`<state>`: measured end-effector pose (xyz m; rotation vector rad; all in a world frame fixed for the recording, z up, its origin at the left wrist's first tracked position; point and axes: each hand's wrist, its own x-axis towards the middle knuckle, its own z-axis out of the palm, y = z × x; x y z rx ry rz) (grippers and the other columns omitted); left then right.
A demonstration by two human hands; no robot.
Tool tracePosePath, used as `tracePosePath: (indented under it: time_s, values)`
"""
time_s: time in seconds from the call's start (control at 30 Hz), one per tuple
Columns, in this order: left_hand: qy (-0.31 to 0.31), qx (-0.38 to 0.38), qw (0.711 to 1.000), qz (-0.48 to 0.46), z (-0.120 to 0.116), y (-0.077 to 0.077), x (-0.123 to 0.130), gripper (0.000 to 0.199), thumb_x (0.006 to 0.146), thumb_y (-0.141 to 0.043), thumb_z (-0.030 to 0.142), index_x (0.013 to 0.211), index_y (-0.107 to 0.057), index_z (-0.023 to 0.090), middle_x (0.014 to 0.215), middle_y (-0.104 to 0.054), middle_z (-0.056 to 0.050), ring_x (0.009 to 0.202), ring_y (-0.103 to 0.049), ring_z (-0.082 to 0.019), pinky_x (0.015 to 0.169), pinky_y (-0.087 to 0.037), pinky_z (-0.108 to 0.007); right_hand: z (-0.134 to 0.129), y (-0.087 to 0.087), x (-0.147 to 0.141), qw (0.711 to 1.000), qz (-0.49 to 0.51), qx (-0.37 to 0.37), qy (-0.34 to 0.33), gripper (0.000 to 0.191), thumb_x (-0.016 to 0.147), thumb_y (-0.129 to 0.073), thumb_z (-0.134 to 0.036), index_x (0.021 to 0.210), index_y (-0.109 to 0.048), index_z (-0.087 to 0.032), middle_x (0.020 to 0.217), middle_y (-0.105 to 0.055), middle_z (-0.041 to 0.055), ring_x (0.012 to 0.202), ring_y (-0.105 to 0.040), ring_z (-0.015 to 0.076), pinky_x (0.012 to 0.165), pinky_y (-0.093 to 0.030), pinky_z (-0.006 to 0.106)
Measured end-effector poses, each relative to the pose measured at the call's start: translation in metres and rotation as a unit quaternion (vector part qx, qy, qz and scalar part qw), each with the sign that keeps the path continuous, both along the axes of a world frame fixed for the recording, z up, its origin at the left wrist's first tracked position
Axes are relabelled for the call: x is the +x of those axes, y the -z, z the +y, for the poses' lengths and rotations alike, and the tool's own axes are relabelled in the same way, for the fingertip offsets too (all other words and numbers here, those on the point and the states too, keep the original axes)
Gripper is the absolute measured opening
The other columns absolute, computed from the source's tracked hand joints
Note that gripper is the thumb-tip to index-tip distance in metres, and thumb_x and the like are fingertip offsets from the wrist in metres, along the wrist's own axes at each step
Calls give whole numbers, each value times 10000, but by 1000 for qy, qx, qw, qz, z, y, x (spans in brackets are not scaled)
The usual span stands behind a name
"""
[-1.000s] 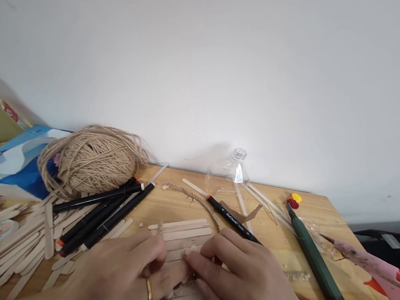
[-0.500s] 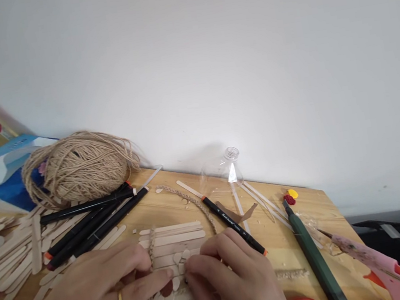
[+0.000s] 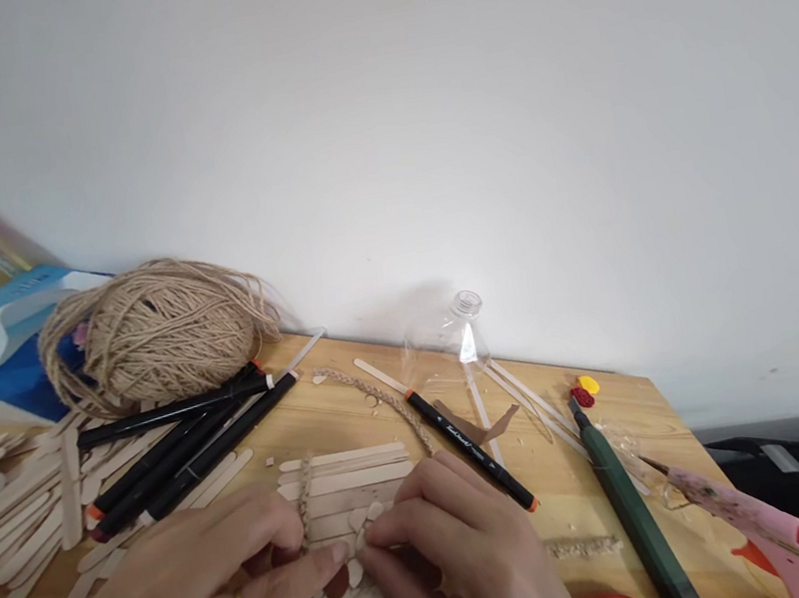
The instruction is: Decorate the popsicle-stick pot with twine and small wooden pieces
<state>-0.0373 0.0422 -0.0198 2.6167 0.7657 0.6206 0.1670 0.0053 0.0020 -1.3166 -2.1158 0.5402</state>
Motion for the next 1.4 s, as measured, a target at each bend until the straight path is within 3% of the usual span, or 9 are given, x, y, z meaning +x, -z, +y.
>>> tracePosePath:
  time_s: [0.57,0.77,0.97,1.2,1.33,1.4]
  values:
    - [9,11,1000,-28,1,0,-2,182,836,-452,221,931,-606,229,784,-607,12,687,-552,-133,538,-398,-242,2,-8,3,999,-16,-44,-8,125,813,-600,-101,855,-678,-189,745,-598,32,672,-604,140,597,-528,223]
    - [8,18,998,-66,19,-9,-2,221,890,-417,213,899,-636,242,722,-622,25,656,-530,-127,572,-398,-242,-1,-5,5,999,26,-12,16,162,797,-606,-61,867,-623,-206,794,-579,4,684,-600,101,603,-499,159]
    - [52,7,995,-84,42,-18,13,192,815,-506,143,769,-677,217,756,-626,11,703,-475,-145,569,-360,-259,-7,1,13,998,43,19,47,243,804,-580,-44,959,-590,-232,851,-568,-2,754,-590,101,665,-493,155]
    - [178,58,981,56,55,-34,28,192,754,-587,112,579,-615,185,700,-614,-6,708,-443,-162,505,-321,-265,-11,5,25,996,38,26,78,233,832,-554,-72,980,-575,-251,859,-558,-2,760,-596,106,647,-494,155]
    - [200,130,968,74,52,-38,34,189,750,-585,107,571,-577,169,653,-582,-24,678,-431,-166,454,-293,-280,-13,4,29,995,34,35,87,241,820,-559,-72,963,-584,-264,841,-582,1,755,-610,116,642,-507,155]
    - [182,150,969,73,48,-39,37,201,739,-555,75,559,-558,164,627,-561,-22,598,-409,-148,422,-265,-281,-15,3,29,994,37,46,95,191,819,-569,-115,935,-608,-261,813,-601,13,733,-624,135,621,-525,173]
